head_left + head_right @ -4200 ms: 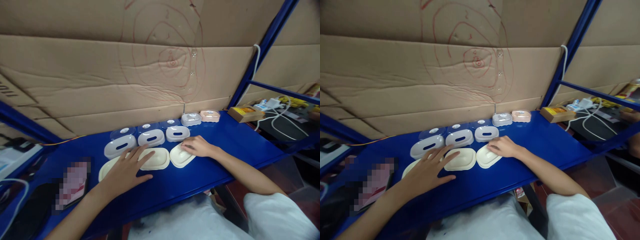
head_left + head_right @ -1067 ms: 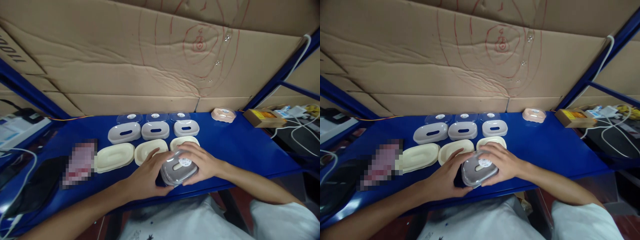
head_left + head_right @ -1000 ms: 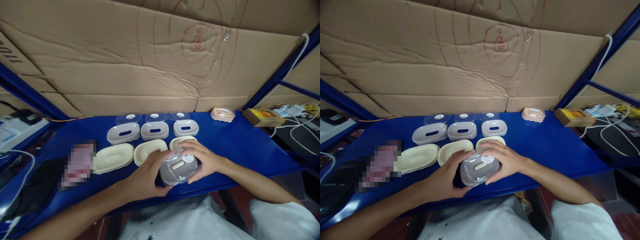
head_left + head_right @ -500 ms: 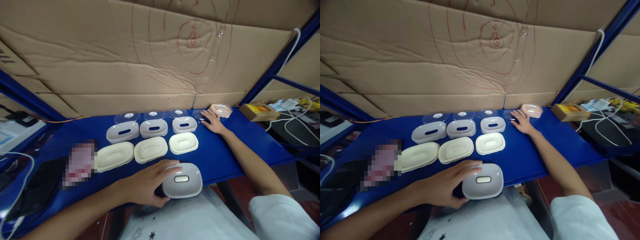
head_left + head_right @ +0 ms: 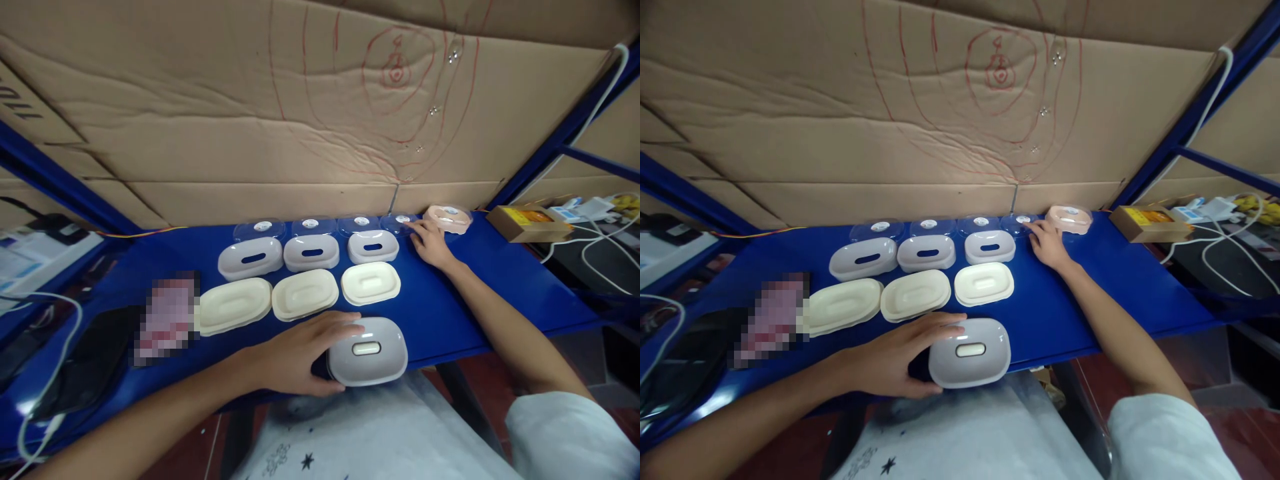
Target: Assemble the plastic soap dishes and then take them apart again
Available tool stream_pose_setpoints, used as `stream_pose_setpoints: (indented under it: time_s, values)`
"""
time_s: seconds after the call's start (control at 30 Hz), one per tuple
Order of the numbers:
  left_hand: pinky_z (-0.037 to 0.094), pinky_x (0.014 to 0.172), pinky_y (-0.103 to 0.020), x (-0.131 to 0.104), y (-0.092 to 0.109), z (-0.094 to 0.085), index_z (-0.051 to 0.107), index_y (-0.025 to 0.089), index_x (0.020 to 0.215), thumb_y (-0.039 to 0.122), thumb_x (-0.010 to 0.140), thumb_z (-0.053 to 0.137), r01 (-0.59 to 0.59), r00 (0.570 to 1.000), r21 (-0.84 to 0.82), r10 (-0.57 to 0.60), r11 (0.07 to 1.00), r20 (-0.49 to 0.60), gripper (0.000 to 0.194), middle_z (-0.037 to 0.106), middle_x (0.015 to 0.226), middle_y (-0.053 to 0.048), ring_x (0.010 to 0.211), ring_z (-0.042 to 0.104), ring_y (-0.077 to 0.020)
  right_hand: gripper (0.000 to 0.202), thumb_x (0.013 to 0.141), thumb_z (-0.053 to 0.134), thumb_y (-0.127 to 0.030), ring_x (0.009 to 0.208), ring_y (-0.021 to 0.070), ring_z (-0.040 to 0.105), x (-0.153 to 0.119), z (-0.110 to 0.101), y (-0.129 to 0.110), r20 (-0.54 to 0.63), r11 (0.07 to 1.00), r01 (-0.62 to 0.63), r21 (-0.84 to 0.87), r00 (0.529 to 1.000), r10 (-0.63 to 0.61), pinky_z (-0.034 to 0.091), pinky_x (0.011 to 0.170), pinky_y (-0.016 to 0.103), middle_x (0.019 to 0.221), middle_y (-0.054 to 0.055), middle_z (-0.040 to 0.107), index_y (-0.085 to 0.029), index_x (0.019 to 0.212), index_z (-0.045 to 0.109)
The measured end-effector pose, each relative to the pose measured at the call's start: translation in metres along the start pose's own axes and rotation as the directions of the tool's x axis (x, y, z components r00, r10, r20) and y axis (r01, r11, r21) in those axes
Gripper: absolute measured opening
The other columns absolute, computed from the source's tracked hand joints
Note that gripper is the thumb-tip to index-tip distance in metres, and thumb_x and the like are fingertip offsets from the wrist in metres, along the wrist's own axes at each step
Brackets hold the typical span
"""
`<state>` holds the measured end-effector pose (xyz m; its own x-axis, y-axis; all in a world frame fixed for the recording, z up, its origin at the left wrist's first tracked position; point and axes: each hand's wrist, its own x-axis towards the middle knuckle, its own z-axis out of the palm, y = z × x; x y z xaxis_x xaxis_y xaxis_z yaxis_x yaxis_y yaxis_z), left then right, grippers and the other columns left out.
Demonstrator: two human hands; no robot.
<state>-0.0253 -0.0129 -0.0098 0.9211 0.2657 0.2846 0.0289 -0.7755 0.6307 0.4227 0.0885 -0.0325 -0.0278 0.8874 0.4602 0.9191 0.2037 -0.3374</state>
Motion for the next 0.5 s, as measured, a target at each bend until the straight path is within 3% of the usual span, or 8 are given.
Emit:
stream_pose_setpoints:
  time_s: [0.13, 0.2, 0.23, 0.3, 0.33, 0.4, 0.5]
  values:
    - [0.05, 0.123, -0.055, 0.003, 0.005, -0.004, 0.041, 0.03, 0.16, 0.025, 0.083, 0.084, -0.012, 0.976, -0.09, -0.008, 0.996, -0.216, 0.089, 0.059, 0.155, -0.016, 0.145, 0.06, -0.0364, 0.051, 0.114, 0.038, -0.056, 0.117, 0.0317, 0.071, -0.013, -0.026, -0.047, -0.051, 0.986, 0.081, 0.147, 0.996, -0.074, 0.058, 0.106, 0.055, 0.129, 0.013, 0.074, -0.028, 0.143, 0.069]
    - [0.051, 0.12, -0.055, 0.004, 0.007, -0.006, 0.045, 0.028, 0.155, 0.026, 0.081, 0.081, -0.002, 0.949, -0.126, -0.038, 0.992, -0.314, 0.081, 0.061, 0.148, -0.015, 0.139, 0.062, -0.0365, 0.051, 0.115, 0.039, -0.06, 0.116, 0.028, 0.074, -0.033, -0.039, -0.082, 0.001, 0.914, 0.21, 0.346, 0.975, -0.224, 0.061, 0.103, 0.049, 0.132, 0.011, 0.075, -0.03, 0.148, 0.065]
    - [0.051, 0.118, -0.055, 0.004, 0.007, -0.006, 0.047, 0.027, 0.152, 0.029, 0.083, 0.08, -0.003, 0.934, -0.145, -0.049, 0.989, -0.354, 0.077, 0.062, 0.145, -0.015, 0.136, 0.062, -0.0362, 0.057, 0.113, 0.042, -0.065, 0.124, 0.0289, 0.072, -0.045, -0.044, -0.101, 0.045, 0.83, 0.308, 0.465, 0.928, -0.369, 0.06, 0.108, 0.049, 0.139, 0.012, 0.073, -0.03, 0.154, 0.06]
    - [0.053, 0.114, -0.053, 0.005, 0.007, -0.005, 0.052, 0.027, 0.146, 0.04, 0.09, 0.079, -0.022, 0.905, -0.18, -0.057, 0.983, -0.421, 0.063, 0.063, 0.138, -0.014, 0.13, 0.064, -0.0342, 0.089, 0.101, 0.058, -0.081, 0.151, 0.0347, 0.056, -0.07, -0.047, -0.135, 0.153, 0.69, 0.451, 0.566, 0.765, -0.626, 0.051, 0.123, 0.052, 0.165, 0.016, 0.057, -0.028, 0.17, 0.044]
    - [0.054, 0.113, -0.051, 0.006, 0.007, -0.004, 0.054, 0.026, 0.142, 0.047, 0.095, 0.077, -0.031, 0.892, -0.195, -0.061, 0.98, -0.447, 0.056, 0.064, 0.134, -0.013, 0.127, 0.065, -0.0328, 0.101, 0.095, 0.067, -0.081, 0.159, 0.0362, 0.048, -0.081, -0.046, -0.148, 0.199, 0.661, 0.483, 0.575, 0.701, -0.685, 0.047, 0.127, 0.053, 0.173, 0.018, 0.048, -0.027, 0.175, 0.036]
    - [0.055, 0.111, -0.049, 0.007, 0.005, -0.004, 0.058, 0.027, 0.136, 0.06, 0.102, 0.07, -0.032, 0.874, -0.215, -0.076, 0.976, -0.479, 0.049, 0.065, 0.129, -0.012, 0.123, 0.065, -0.0309, 0.109, 0.093, 0.076, -0.074, 0.166, 0.0368, 0.038, -0.096, -0.039, -0.164, 0.257, 0.64, 0.494, 0.588, 0.637, -0.727, 0.043, 0.13, 0.052, 0.181, 0.02, 0.034, -0.027, 0.178, 0.027]
    - [0.052, 0.117, -0.051, 0.009, 0.002, -0.005, 0.056, 0.027, 0.143, 0.067, 0.106, 0.064, 0.013, 0.875, -0.233, -0.124, 0.972, -0.468, 0.054, 0.062, 0.14, -0.014, 0.136, 0.061, -0.0321, 0.099, 0.099, 0.076, -0.06, 0.168, 0.0352, 0.035, -0.102, -0.027, -0.168, 0.254, 0.614, 0.457, 0.644, 0.629, -0.735, 0.042, 0.131, 0.051, 0.183, 0.021, 0.029, -0.026, 0.178, 0.026]
